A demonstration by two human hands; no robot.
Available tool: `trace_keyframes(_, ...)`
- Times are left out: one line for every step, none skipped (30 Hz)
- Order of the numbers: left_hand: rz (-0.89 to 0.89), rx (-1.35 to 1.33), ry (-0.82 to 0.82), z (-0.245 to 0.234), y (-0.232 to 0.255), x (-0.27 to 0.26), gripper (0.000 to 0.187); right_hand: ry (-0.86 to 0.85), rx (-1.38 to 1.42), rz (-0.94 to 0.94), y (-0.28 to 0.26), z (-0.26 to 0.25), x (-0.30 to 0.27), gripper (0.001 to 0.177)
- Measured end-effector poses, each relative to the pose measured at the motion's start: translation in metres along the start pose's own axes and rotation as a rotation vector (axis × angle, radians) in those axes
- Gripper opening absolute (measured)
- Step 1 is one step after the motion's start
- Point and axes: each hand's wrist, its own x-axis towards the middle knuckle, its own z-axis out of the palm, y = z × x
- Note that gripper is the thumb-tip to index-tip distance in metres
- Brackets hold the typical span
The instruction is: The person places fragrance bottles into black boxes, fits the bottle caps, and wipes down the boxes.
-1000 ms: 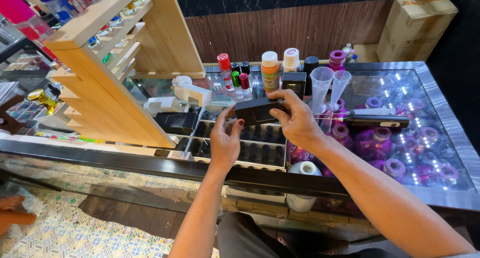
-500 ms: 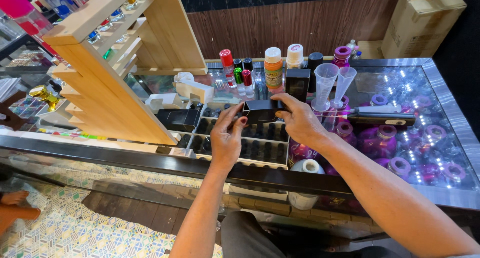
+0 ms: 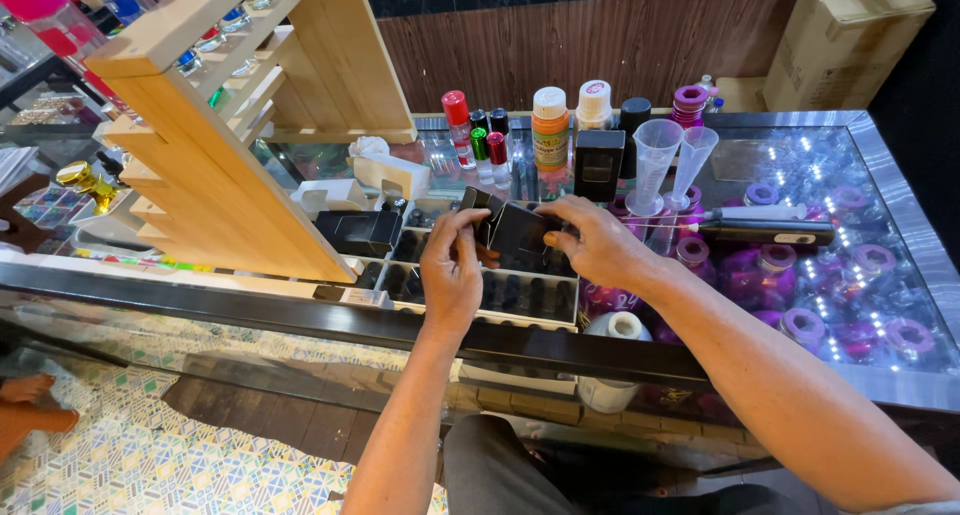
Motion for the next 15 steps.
trace_keyframes(-0.001, -0.002, -0.001, 0.000, 0.000, 0.000, 0.028, 0.000, -0.001, 0.001, 0.002, 0.000, 0.000, 0.035)
trace_keyframes(-0.040, 0.016, -0.039, -0.001, 0.000, 0.000, 0.026, 0.027, -0.013, -0.040, 0.003, 0.000, 0.000, 0.031)
trace_keyframes(-0.078, 0.035, -0.078, -0.001, 0.001, 0.000, 0.026, 0.054, -0.026, -0.082, 0.005, 0.000, 0.001, 0.027)
trace_keyframes(-0.077, 0.033, -0.079, 0.001, -0.003, 0.000, 0.026, 0.055, -0.028, -0.082, 0.004, 0.000, 0.001, 0.027)
trace_keyframes(-0.044, 0.115, -0.073, 0.003, -0.007, -0.001, 0.026, 0.075, -0.018, -0.112, 0.002, 0.001, 0.001, 0.026)
trace_keyframes(-0.010, 0.197, -0.067, 0.004, -0.011, -0.002, 0.030, 0.094, -0.009, -0.142, 0.001, 0.001, 0.001, 0.024)
trace_keyframes(-0.004, 0.194, -0.065, 0.004, -0.009, 0.000, 0.030, 0.096, -0.014, -0.147, 0.000, 0.002, 0.001, 0.024)
trace_keyframes(0.000, 0.247, -0.084, 0.003, -0.008, 0.002, 0.027, 0.116, -0.019, -0.174, -0.001, 0.003, 0.002, 0.025)
trace_keyframes(0.004, 0.301, -0.105, 0.003, -0.006, 0.003, 0.024, 0.137, -0.024, -0.200, -0.002, 0.004, 0.002, 0.025)
trace_keyframes(0.010, 0.298, -0.104, 0.004, 0.000, 0.008, 0.024, 0.139, -0.028, -0.204, -0.004, 0.004, 0.005, 0.025)
trace_keyframes(0.074, 0.329, -0.125, 0.005, 0.005, 0.011, 0.019, 0.147, -0.010, -0.201, -0.006, 0.006, 0.004, 0.024)
trace_keyframes(0.138, 0.360, -0.147, 0.006, 0.009, 0.014, 0.016, 0.155, 0.009, -0.198, -0.006, 0.008, 0.004, 0.024)
trace_keyframes(0.130, 0.358, -0.147, 0.006, 0.003, 0.016, 0.016, 0.150, 0.009, -0.192, -0.009, 0.006, 0.004, 0.024)
trace_keyframes(0.110, 0.312, -0.166, 0.006, -0.003, 0.018, 0.016, 0.138, 0.047, -0.162, -0.012, 0.004, 0.003, 0.027)
trace_keyframes(0.093, 0.268, -0.184, 0.005, -0.009, 0.021, 0.016, 0.126, 0.086, -0.137, -0.015, 0.003, 0.004, 0.030)
